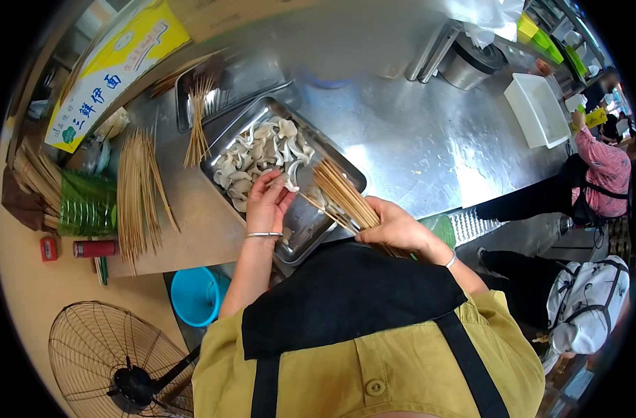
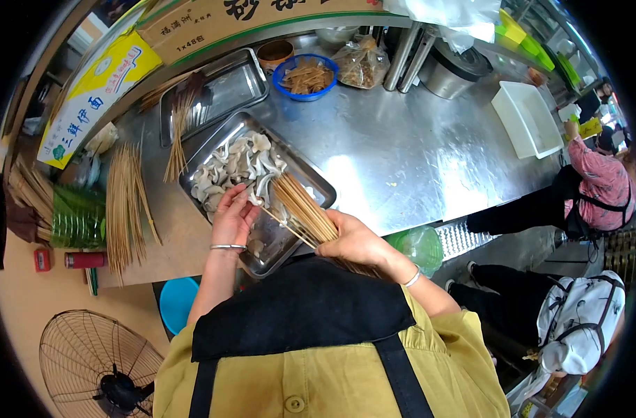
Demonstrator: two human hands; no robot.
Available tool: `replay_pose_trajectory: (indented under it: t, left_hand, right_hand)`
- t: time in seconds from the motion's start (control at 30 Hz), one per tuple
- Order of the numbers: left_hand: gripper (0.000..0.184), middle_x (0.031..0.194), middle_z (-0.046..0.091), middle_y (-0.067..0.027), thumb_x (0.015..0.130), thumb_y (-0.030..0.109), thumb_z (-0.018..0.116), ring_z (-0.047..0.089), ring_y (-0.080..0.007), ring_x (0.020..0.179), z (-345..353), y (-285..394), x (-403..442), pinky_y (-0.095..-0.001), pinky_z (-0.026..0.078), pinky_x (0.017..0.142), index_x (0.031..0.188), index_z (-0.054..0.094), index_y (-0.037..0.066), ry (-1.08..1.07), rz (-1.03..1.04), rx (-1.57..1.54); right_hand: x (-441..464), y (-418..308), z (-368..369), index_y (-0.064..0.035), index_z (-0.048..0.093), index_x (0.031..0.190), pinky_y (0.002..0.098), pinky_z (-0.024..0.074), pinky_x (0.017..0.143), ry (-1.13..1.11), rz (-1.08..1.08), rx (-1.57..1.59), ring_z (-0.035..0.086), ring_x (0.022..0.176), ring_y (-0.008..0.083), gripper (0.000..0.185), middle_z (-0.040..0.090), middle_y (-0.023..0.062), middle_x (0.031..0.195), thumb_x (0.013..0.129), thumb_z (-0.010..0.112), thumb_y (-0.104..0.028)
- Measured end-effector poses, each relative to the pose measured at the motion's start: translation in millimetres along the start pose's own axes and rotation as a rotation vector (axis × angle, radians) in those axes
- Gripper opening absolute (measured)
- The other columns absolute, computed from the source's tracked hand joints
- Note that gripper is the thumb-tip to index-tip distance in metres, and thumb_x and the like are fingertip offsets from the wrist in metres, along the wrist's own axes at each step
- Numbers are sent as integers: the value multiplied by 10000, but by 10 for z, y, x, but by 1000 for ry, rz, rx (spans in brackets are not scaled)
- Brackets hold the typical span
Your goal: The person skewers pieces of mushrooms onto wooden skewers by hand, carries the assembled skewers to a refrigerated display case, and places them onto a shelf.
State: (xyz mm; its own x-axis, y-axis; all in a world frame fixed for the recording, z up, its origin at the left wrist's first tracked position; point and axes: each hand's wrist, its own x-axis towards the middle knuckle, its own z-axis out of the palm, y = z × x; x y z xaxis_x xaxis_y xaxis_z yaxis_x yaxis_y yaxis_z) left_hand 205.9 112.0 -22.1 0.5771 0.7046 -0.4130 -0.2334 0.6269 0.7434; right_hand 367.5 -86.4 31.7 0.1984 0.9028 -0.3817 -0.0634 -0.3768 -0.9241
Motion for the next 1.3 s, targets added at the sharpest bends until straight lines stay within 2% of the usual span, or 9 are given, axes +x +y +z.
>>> replay_pose_trajectory:
  t: [0.3,0.37,0.5,0.57,0.67,0.9,0.97,1.3]
  left_hand:
    - [206,925,606,-50,848,59,597,604,-138,817,124,-29,-94,-267,522,732,1048,547,40,-11,131,143]
    - [205,924,607,-49,849,59,597,604,-137,820,144,-29,-113,-268,522,732,1046,547,39,-10,142,141]
    - [177,900,609,-37,854,80,598,599,-131,801,163,-19,-147,-267,518,719,1024,559,48,-1,169,119]
    - [166,892,609,-34,855,87,599,597,-130,793,183,-15,-154,-265,517,715,1013,563,51,6,161,98]
    - [176,855,607,-46,842,86,614,598,-129,720,236,-14,-191,-261,523,668,1001,567,29,51,180,71]
    - [153,828,617,-23,831,91,628,598,-109,705,271,32,-270,-243,518,647,969,577,48,34,44,51]
    - [159,830,617,-22,828,94,631,598,-107,703,287,12,-313,-240,518,645,971,575,50,23,15,71]
    - [184,850,601,-29,829,102,629,583,-100,723,467,-245,-426,-233,521,673,989,562,40,43,-165,66]
  right_hand:
    - [23,8,-4,18,499,1123,249,447,750,15,24,-67,530,830,114,482,569,43,907,689,701,-45]
    - [34,50,-3,36,513,1119,270,448,784,43,45,-49,551,844,156,525,595,86,907,652,712,-95]
    - [42,52,1,37,512,1121,271,449,779,43,39,-53,551,840,159,527,594,86,907,653,711,-101]
    - [42,35,6,18,501,1114,258,451,756,36,38,-65,540,834,129,478,576,53,905,687,705,-52]
    - [27,-27,20,18,500,1116,259,449,765,30,43,-81,539,847,129,482,576,54,920,686,707,-55]
    - [18,-28,29,21,493,1138,265,441,797,26,27,-59,535,885,140,511,574,65,946,680,706,-61]
    - [14,-15,30,27,489,1145,269,440,801,40,-16,-135,536,892,148,526,574,72,949,672,700,-65]
    - [43,-6,28,37,493,1130,277,452,774,40,-13,-103,550,848,155,521,580,79,935,664,702,-66]
